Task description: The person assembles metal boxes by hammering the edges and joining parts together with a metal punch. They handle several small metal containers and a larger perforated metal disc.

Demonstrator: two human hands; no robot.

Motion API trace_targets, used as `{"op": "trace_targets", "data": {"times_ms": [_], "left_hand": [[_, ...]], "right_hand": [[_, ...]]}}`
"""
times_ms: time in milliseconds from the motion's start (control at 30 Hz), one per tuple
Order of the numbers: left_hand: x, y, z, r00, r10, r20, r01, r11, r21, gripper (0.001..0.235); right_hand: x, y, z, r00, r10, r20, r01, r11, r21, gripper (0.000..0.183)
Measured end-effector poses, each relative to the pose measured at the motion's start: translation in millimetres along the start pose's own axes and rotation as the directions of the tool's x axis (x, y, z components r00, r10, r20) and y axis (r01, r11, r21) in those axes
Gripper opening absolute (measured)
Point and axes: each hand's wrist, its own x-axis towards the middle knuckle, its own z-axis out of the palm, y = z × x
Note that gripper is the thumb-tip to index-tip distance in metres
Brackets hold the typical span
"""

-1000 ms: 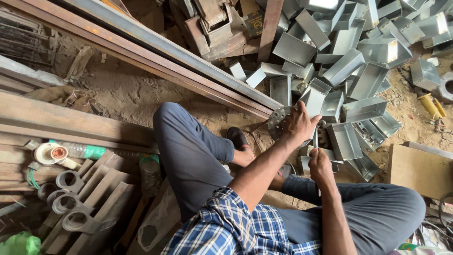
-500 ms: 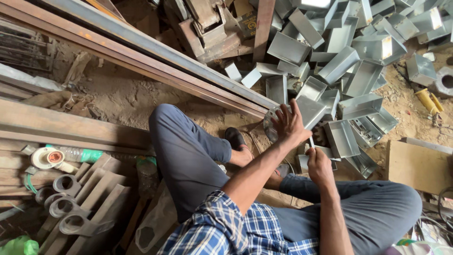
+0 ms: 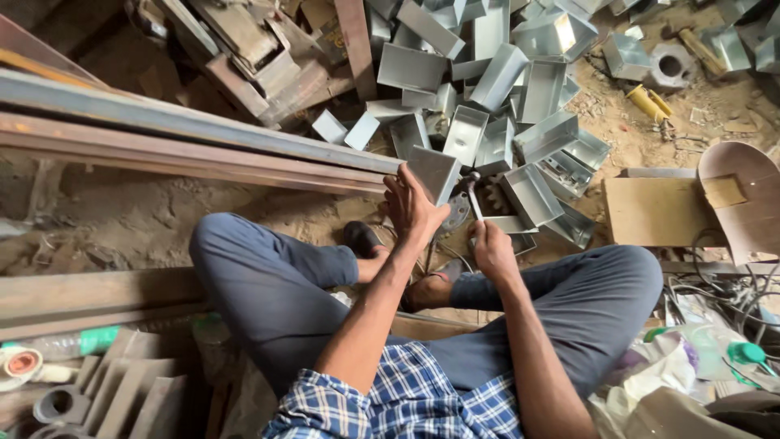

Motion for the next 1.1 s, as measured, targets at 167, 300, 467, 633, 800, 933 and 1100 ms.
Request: {"op": "trace_targets", "data": {"times_ms": [167, 300, 467, 633, 800, 933, 1100], "left_hand": [[11, -14, 10, 0.993, 0.107, -0.044, -0.086, 0.94, 0.331, 0.12], [19, -26, 26, 0.993, 0.111, 0.049, -0.121, 0.916, 0.383, 0.13], [30, -31, 26, 0.981, 0.033, 0.192, -0.115, 0.895, 0.43, 0.13], [30, -32, 28, 0.985, 0.072, 0.158, -0.134, 0.891, 0.434, 0.127], [29, -30, 30, 0.985, 0.064, 0.159, -0.125, 0.903, 0.41, 0.126], [26, -28, 32, 0.984, 0.086, 0.155, -0.147, 0.889, 0.434, 0.132], [25, -30, 30, 0.985, 0.057, 0.165, -0.124, 0.893, 0.432, 0.129]], "right_hand": [[3, 0, -9, 0.992, 0.108, -0.07, -0.11, 0.994, -0.021, 0.032], [-4, -12, -17, 0.994, -0.041, -0.097, 0.025, 0.987, -0.158, 0.028], [-5, -70, -41, 0.959, -0.232, -0.161, 0.169, 0.928, -0.332, 0.023], [-4, -106, -57, 0.907, -0.282, -0.312, 0.273, 0.959, -0.072, 0.023], [-4, -75, -28, 0.988, -0.108, -0.108, 0.093, 0.987, -0.129, 0.024], [-5, -61, -32, 0.902, -0.394, -0.179, 0.321, 0.886, -0.334, 0.028], [4, -87, -49, 0.965, -0.122, -0.232, 0.105, 0.991, -0.085, 0.028]]}}
